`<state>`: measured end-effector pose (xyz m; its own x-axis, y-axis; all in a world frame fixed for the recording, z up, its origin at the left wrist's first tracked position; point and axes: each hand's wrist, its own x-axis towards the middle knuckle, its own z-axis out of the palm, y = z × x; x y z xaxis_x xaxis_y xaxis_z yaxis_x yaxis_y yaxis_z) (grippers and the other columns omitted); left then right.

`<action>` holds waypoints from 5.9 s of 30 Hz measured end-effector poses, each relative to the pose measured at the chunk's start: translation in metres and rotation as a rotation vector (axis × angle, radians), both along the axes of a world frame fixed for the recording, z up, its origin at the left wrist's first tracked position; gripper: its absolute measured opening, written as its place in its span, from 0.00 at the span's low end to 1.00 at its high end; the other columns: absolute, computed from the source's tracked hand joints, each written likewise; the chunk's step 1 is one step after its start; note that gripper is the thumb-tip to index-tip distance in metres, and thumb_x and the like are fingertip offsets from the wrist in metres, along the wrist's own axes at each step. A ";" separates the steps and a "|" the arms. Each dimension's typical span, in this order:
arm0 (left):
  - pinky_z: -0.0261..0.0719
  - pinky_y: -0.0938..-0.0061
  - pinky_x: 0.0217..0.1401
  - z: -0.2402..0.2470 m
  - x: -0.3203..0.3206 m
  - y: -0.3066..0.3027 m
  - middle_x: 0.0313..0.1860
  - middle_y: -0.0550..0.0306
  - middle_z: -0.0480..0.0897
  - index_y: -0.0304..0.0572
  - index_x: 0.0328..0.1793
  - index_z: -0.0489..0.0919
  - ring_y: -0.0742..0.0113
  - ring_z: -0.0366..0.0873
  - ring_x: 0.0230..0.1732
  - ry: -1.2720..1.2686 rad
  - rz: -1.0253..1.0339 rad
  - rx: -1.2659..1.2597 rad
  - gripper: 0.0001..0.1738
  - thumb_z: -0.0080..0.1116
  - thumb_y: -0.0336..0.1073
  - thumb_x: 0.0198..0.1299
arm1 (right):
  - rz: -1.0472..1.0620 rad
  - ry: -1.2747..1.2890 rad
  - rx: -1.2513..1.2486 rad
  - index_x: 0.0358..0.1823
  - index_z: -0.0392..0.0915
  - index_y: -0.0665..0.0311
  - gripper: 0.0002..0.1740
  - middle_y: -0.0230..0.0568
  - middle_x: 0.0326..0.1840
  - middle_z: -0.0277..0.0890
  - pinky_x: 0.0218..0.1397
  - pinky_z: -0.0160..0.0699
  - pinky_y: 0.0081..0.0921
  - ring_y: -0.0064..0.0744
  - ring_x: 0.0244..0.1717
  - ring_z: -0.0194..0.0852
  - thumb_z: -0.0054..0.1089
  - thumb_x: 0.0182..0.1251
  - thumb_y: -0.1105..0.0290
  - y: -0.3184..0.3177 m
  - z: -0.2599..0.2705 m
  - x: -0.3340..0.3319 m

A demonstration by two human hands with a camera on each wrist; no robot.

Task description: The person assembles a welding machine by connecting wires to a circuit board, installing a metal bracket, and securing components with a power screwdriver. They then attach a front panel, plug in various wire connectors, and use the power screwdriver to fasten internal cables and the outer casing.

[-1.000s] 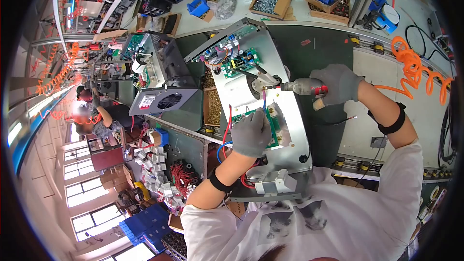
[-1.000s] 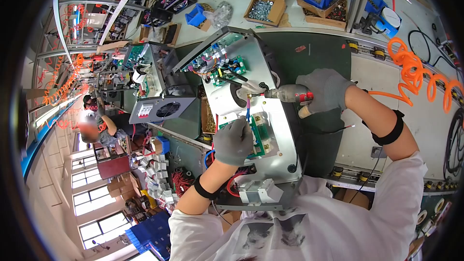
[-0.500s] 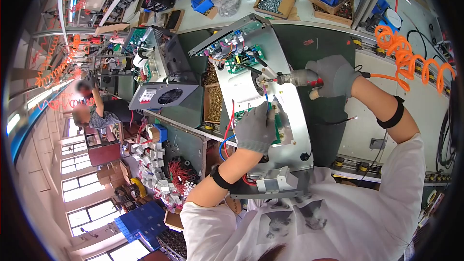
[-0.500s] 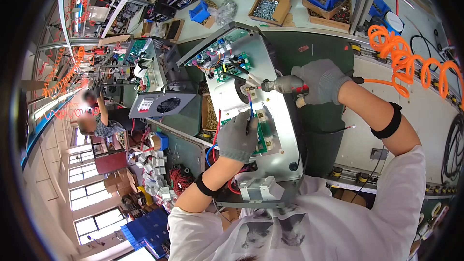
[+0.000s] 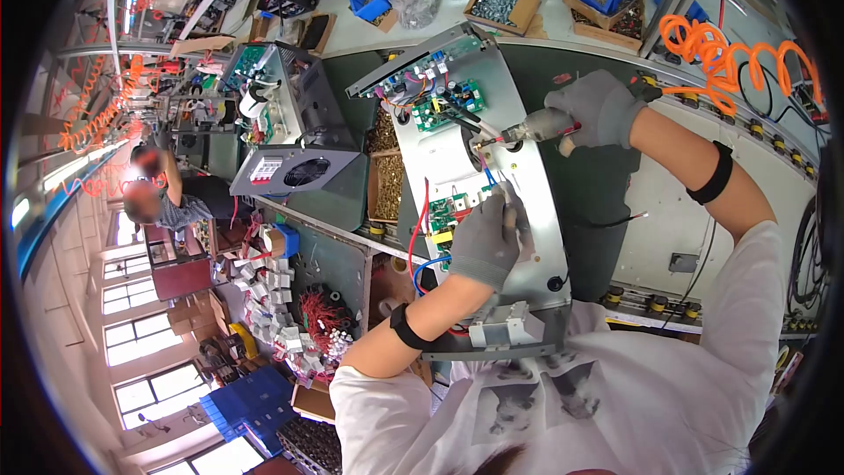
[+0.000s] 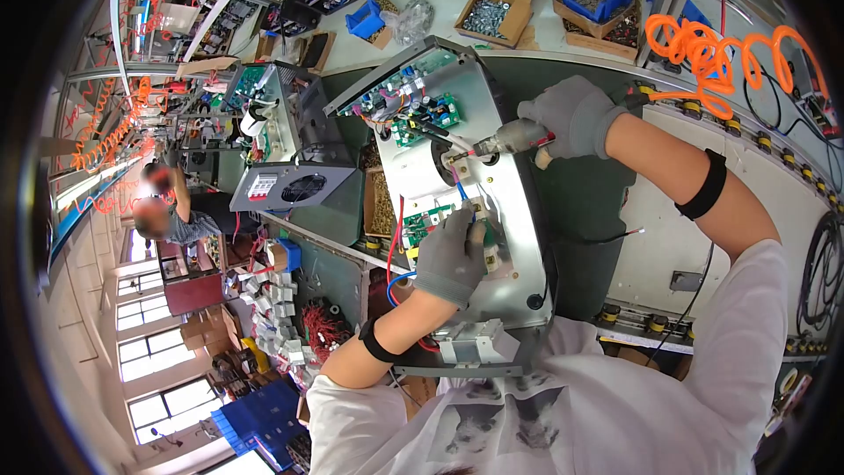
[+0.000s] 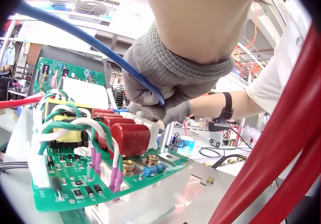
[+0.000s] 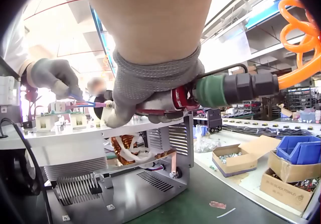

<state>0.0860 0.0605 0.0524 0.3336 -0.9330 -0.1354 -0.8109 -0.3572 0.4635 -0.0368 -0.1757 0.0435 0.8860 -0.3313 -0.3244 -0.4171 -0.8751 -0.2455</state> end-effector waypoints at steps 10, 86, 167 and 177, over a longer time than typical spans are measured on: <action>0.76 0.59 0.41 0.032 0.027 0.003 0.36 0.41 0.80 0.37 0.51 0.77 0.45 0.79 0.37 0.041 -0.066 0.048 0.16 0.53 0.37 0.59 | -0.032 -0.229 -0.056 0.44 0.73 0.53 0.28 0.40 0.34 0.78 0.41 0.74 0.39 0.44 0.39 0.78 0.72 0.41 0.53 0.010 -0.012 -0.015; 0.76 0.65 0.48 -0.283 0.363 0.064 0.61 0.48 0.70 0.42 0.54 0.72 0.51 0.76 0.44 0.208 0.151 0.791 0.14 0.51 0.28 0.61 | -0.669 -1.987 0.653 0.38 0.61 0.54 0.18 0.26 0.25 0.66 0.45 0.77 0.40 0.19 0.22 0.65 0.66 0.57 0.70 0.323 0.109 0.089; 0.67 0.83 0.28 -0.013 0.134 0.081 0.30 0.59 0.77 0.38 0.46 0.74 0.75 0.71 0.27 1.763 -0.254 0.459 0.21 0.55 0.51 0.63 | -0.654 -2.148 0.433 0.49 0.64 0.51 0.17 0.26 0.28 0.62 0.50 0.71 0.41 0.24 0.32 0.65 0.60 0.63 0.63 0.330 0.095 0.065; 0.73 0.86 0.29 -0.014 0.115 0.081 0.41 0.50 0.82 0.39 0.48 0.77 0.70 0.81 0.36 1.725 -0.288 0.318 0.12 0.60 0.35 0.61 | -0.743 -2.206 0.330 0.48 0.61 0.53 0.15 0.25 0.29 0.57 0.45 0.63 0.35 0.22 0.32 0.59 0.55 0.63 0.67 0.333 0.092 0.054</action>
<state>0.2014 0.1410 0.0384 -0.5229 -0.8012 -0.2911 0.4280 -0.5421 0.7232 0.0170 0.1571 0.1353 -0.3526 -0.7932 0.4965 0.4612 -0.6090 -0.6453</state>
